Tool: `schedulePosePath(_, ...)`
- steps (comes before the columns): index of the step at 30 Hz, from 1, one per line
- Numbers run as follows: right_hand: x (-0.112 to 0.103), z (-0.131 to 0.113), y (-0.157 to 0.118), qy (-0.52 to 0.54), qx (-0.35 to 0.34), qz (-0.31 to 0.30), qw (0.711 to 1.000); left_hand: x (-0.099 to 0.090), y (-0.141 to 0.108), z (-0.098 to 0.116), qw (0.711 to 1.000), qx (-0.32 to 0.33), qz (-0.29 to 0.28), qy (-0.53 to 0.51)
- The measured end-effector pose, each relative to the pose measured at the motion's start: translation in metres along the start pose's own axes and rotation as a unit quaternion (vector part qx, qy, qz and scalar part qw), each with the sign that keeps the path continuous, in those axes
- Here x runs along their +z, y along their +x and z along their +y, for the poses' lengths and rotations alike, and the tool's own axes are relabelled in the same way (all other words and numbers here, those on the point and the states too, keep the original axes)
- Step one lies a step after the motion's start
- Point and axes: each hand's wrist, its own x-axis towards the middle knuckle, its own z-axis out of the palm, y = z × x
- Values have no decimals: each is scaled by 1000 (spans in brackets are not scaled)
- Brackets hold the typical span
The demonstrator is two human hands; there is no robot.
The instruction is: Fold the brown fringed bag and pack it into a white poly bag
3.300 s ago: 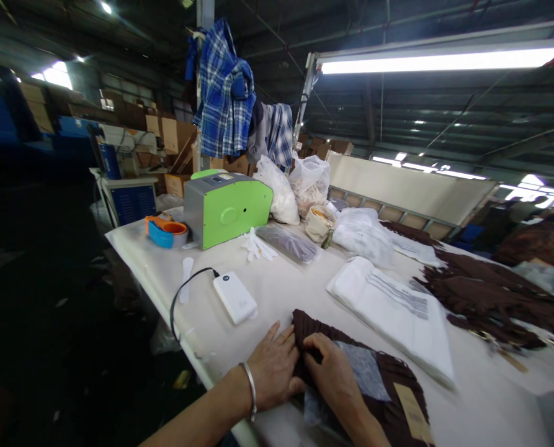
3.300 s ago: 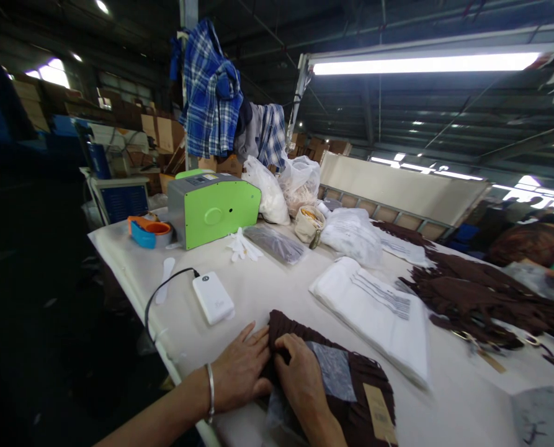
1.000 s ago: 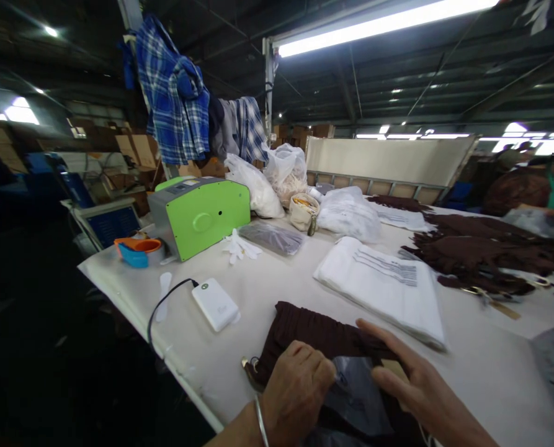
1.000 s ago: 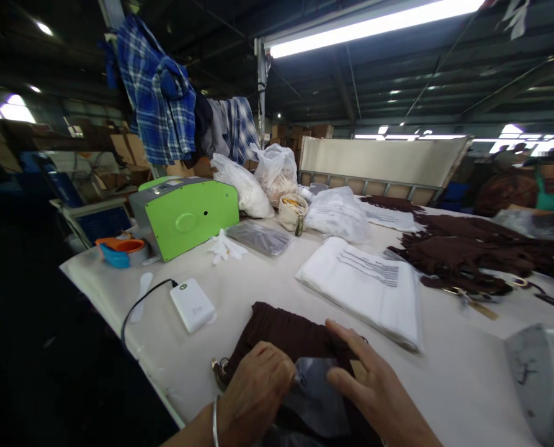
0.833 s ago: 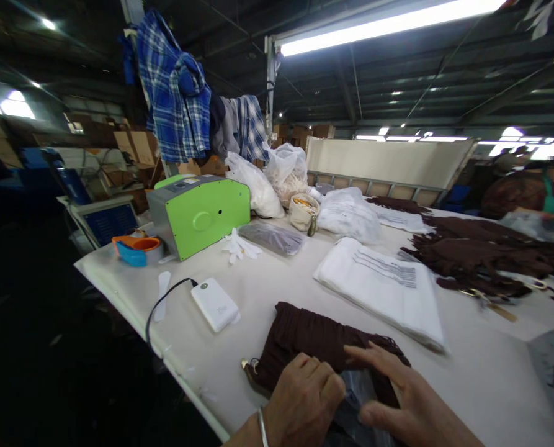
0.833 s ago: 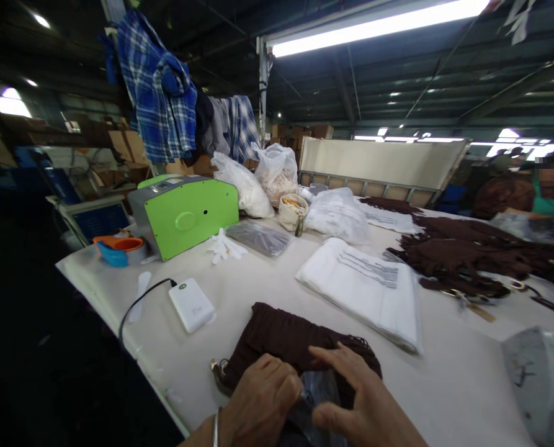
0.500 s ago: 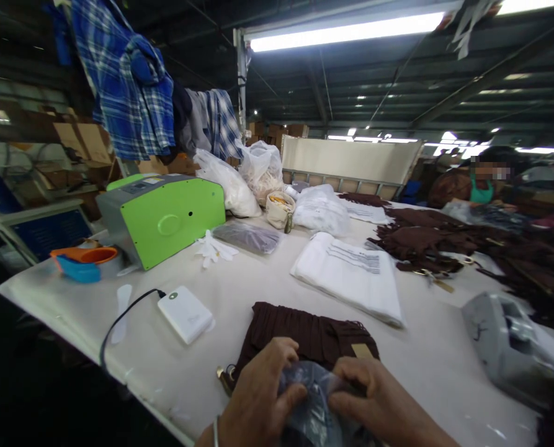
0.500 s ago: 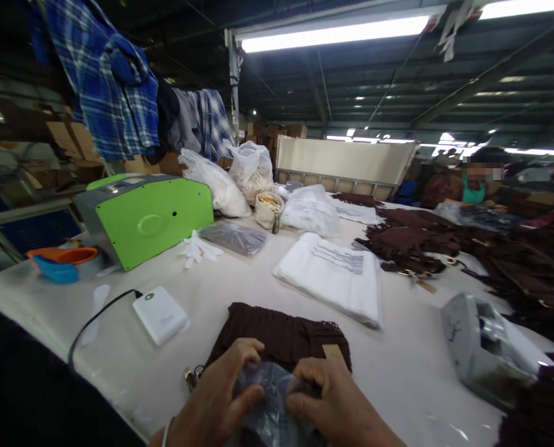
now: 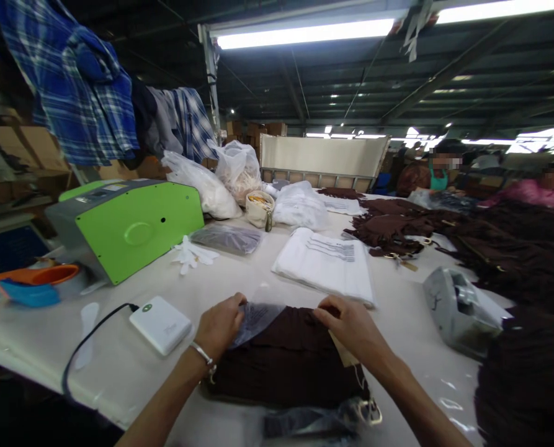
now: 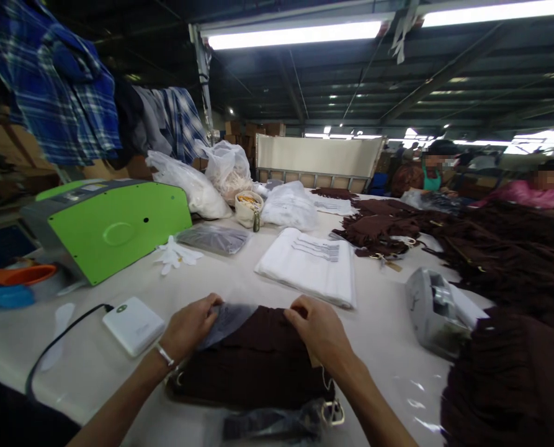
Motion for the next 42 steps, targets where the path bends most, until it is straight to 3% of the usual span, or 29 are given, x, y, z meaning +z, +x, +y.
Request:
schedulePosePath(5, 31, 2, 6, -169, 25, -22, 985, 9, -2, 5, 991, 57, 74, 96)
schedulePosePath(8, 39, 7, 8, -173, 28, -18, 984, 5, -5, 14, 987, 78, 116, 85)
schedulePosePath(13, 34, 15, 9, -130, 18, -28, 991, -6, -6, 38, 977, 143, 156, 3)
schedulePosePath(19, 22, 20, 6, -53, 2, -51, 997, 6, -5, 74, 973, 211, 46, -79)
schedulePosePath(25, -6, 41, -6, 50, 33, -42, 997, 24, -4, 89, 967, 247, -50, -33)
schedulePosePath(31, -25, 69, -18, 83, 56, -39, 994, 20, -2, 101, 966, 253, -57, -18)
schedulePosePath(37, -32, 80, -21, 30, 83, 29, 996, 31, 5, 130, 939, 338, -64, 0)
schedulePosePath(42, -44, 106, -15, 17, 127, 82, 988, 43, 11, 143, 925, 366, -84, 61)
